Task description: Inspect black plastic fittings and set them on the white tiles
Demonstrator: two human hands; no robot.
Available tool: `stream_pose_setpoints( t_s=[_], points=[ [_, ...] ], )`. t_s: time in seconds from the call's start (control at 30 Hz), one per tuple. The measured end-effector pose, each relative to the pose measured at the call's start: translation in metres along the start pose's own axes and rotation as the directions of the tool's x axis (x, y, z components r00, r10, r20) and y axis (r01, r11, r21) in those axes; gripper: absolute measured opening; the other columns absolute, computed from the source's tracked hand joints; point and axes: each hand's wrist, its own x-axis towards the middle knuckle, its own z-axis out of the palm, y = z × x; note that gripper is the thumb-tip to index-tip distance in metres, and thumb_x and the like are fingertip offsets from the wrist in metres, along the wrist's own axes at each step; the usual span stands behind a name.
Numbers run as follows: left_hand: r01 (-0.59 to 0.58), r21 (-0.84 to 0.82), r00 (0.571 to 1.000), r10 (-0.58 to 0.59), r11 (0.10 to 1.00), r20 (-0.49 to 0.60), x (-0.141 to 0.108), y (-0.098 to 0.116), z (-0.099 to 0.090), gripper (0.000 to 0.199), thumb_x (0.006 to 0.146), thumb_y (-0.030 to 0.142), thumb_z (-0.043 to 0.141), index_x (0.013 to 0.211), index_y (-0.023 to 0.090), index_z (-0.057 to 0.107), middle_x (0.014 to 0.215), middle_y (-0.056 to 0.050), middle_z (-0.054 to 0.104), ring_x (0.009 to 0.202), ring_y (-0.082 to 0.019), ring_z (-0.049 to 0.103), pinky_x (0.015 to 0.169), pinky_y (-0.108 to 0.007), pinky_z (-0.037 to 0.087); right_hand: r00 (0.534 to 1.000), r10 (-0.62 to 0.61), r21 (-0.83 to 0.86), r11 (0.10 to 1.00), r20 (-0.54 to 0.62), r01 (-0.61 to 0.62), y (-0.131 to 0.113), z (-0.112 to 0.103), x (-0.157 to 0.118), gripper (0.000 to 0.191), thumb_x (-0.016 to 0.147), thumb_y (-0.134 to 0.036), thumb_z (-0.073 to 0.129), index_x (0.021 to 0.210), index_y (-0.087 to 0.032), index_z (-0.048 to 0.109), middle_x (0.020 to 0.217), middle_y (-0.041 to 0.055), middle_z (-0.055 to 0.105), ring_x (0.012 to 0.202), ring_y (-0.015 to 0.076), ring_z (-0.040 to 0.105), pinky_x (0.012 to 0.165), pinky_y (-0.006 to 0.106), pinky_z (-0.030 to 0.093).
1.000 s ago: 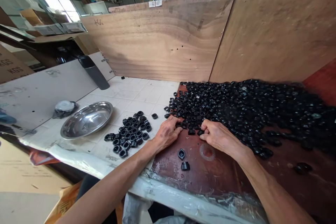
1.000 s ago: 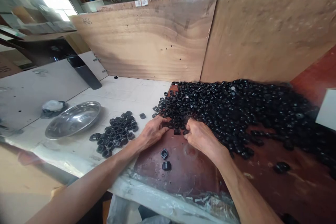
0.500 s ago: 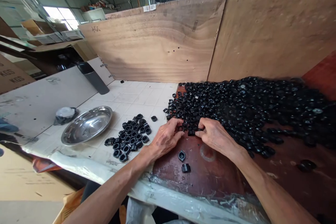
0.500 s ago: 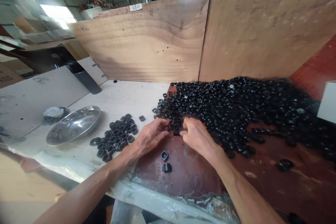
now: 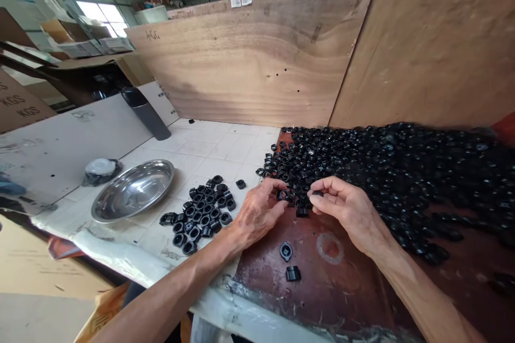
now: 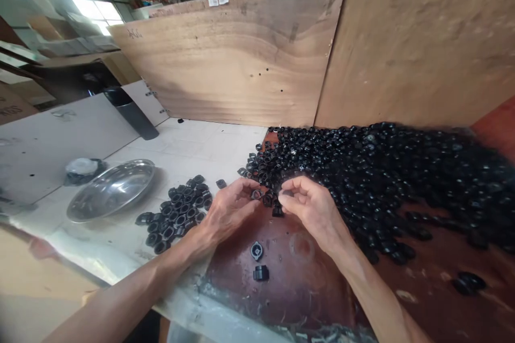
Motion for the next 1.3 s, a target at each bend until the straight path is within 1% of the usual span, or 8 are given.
stream_pose_setpoints(
  t_s=[0.13,0.27,0.47,0.63,0.83,1.07,1.17,1.3],
  points=[
    [0.141,-0.275,0.989,-0.149,0.951,-0.011,-0.008,0.014,0.009,0.03,0.086,0.027,0.07,0.116,0.021,0.068,0.105,-0.008,0.074,0.092,-0.021,0.071,0.086,-0.035,0.057,0.997,-0.07,0.001,0.998,0.02,0.07,0.001,0.004,0.0,0.03,0.082,-0.041,0.074,0.101,-0.019,0.068,0.093,0.0042,0.074,0.078,0.0159,0.069,0.074,0.027,0.056],
    [0.225,-0.616,0.958,-0.288,0.755,-0.002,0.003,0.016,0.013,0.031,0.081,0.035,0.077,0.106,0.018,0.07,0.103,-0.009,0.075,0.093,-0.022,0.072,0.087,-0.036,0.057,0.997,-0.046,-0.009,0.999,0.069,0.047,0.007,0.009,0.001,0.03,0.084,-0.039,0.072,0.107,-0.02,0.067,0.09,0.0049,0.077,0.087,0.0195,0.074,0.081,0.029,0.057],
    [0.245,-0.742,0.943,-0.331,0.623,0.034,0.03,0.009,0.011,0.03,0.076,0.03,0.083,0.101,0.016,0.073,0.095,-0.005,0.074,0.08,-0.013,0.068,0.081,-0.028,0.054,0.998,-0.018,-0.068,0.997,0.053,0.022,0.016,0.018,0.002,0.034,0.084,-0.039,0.072,0.111,-0.019,0.065,0.088,0.0053,0.077,0.085,0.0223,0.076,0.081,0.033,0.06],
    [0.297,-0.829,0.914,-0.394,0.474,0.102,0.024,0.016,0.014,0.028,0.075,0.026,0.083,0.1,0.016,0.075,0.098,-0.006,0.075,0.085,-0.015,0.071,0.087,-0.029,0.054,0.998,-0.043,0.04,0.998,-0.056,0.045,0.013,0.025,0.001,0.036,0.078,-0.045,0.076,0.102,-0.019,0.066,0.089,0.0078,0.078,0.088,0.0246,0.077,0.082,0.034,0.062],
    [0.33,-0.71,0.931,-0.338,0.622,0.137,0.01,0.026,0.013,0.032,0.076,0.026,0.083,0.106,0.017,0.074,0.094,-0.004,0.075,0.08,-0.013,0.067,0.079,-0.026,0.052,0.982,-0.128,-0.021,0.992,-0.14,0.126,0.013,0.028,-0.001,0.034,0.077,-0.044,0.078,0.099,-0.02,0.067,0.093,0.0077,0.077,0.086,0.0227,0.075,0.081,0.031,0.062],
    [0.266,-0.585,0.96,-0.264,0.767,0.089,0.006,0.029,0.011,0.029,0.081,0.032,0.079,0.104,0.016,0.073,0.098,-0.007,0.073,0.089,-0.018,0.068,0.085,-0.031,0.053,0.959,-0.266,-0.179,0.953,-0.099,0.246,0.02,0.023,0.0,0.02,0.084,-0.037,0.073,0.098,-0.022,0.071,0.094,0.0051,0.076,0.084,0.0206,0.073,0.079,0.029,0.061],
    [0.198,-0.583,0.978,-0.194,0.788,0.07,0.004,0.029,0.012,0.026,0.082,0.033,0.078,0.101,0.017,0.073,0.105,-0.007,0.071,0.094,-0.019,0.068,0.088,-0.032,0.054,0.955,-0.289,-0.235,0.935,-0.07,0.265,0.022,0.022,-0.001,0.021,0.088,-0.04,0.069,0.101,-0.023,0.071,0.094,0.005,0.076,0.082,0.0207,0.073,0.075,0.029,0.061],
    [0.211,-0.615,0.977,-0.169,0.76,0.127,0.002,0.028,0.015,0.027,0.084,0.033,0.077,0.104,0.017,0.07,0.099,-0.008,0.073,0.089,-0.019,0.07,0.087,-0.034,0.056,0.937,-0.336,-0.335,0.897,-0.092,0.289,0.019,0.024,-0.003,0.032,0.094,-0.044,0.06,0.117,-0.022,0.064,0.089,0.0052,0.075,0.071,0.0196,0.073,0.07,0.03,0.06]
  ],
)
